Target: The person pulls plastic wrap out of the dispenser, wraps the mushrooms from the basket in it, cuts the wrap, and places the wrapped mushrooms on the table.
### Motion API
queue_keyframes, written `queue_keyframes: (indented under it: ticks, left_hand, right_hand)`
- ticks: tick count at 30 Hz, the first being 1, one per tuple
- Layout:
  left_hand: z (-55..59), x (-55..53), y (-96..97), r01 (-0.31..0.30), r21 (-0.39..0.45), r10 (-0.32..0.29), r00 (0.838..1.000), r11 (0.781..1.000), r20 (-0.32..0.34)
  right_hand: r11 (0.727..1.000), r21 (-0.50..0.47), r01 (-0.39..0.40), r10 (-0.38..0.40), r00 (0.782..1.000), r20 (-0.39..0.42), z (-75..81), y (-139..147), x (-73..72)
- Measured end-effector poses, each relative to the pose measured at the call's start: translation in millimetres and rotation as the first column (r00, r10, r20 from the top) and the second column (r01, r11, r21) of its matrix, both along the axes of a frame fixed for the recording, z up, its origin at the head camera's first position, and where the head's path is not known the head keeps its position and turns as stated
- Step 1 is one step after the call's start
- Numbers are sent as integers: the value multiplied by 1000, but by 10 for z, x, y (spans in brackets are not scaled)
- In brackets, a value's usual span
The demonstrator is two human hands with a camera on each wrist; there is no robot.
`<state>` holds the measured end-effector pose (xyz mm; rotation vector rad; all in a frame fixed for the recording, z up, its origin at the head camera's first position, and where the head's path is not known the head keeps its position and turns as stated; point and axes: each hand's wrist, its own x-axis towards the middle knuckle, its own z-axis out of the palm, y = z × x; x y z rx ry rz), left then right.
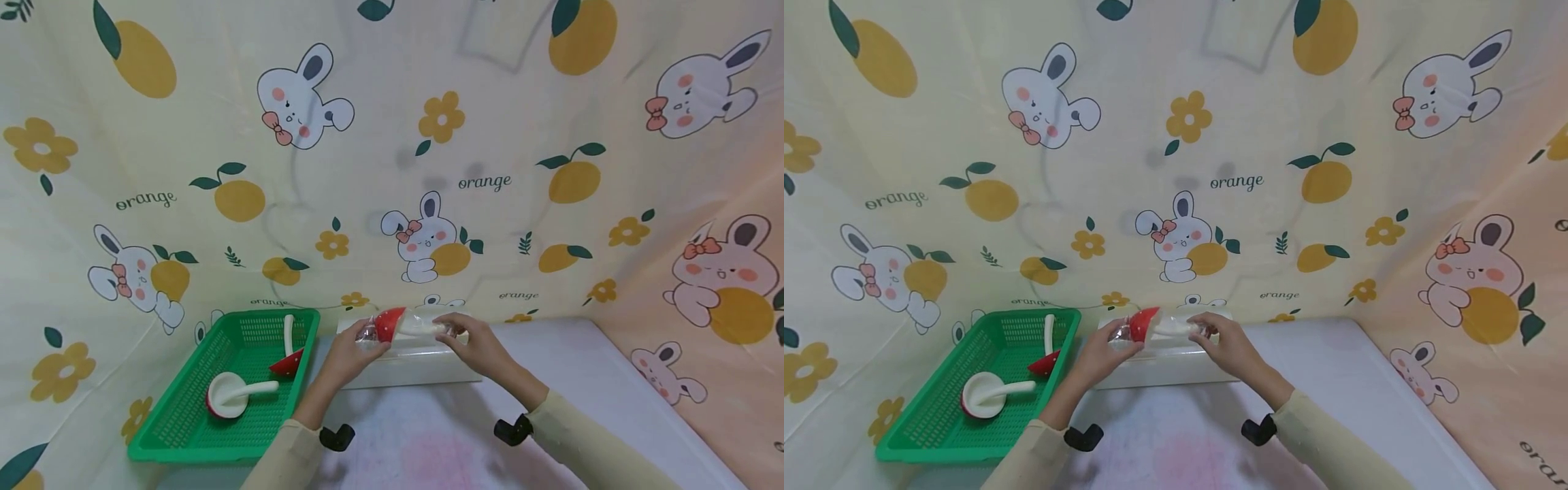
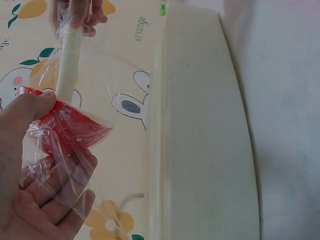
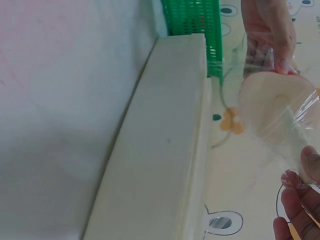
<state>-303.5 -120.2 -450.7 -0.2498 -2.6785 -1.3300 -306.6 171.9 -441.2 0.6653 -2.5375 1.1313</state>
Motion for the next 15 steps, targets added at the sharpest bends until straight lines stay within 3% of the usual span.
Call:
queue_keyframes:
  ticks: [15]
  left_hand:
    - [144, 49, 22, -31, 38, 33, 998, 999, -60]
  right_hand:
    - [1000, 5, -5, 5, 999, -48, 181, -4, -13]
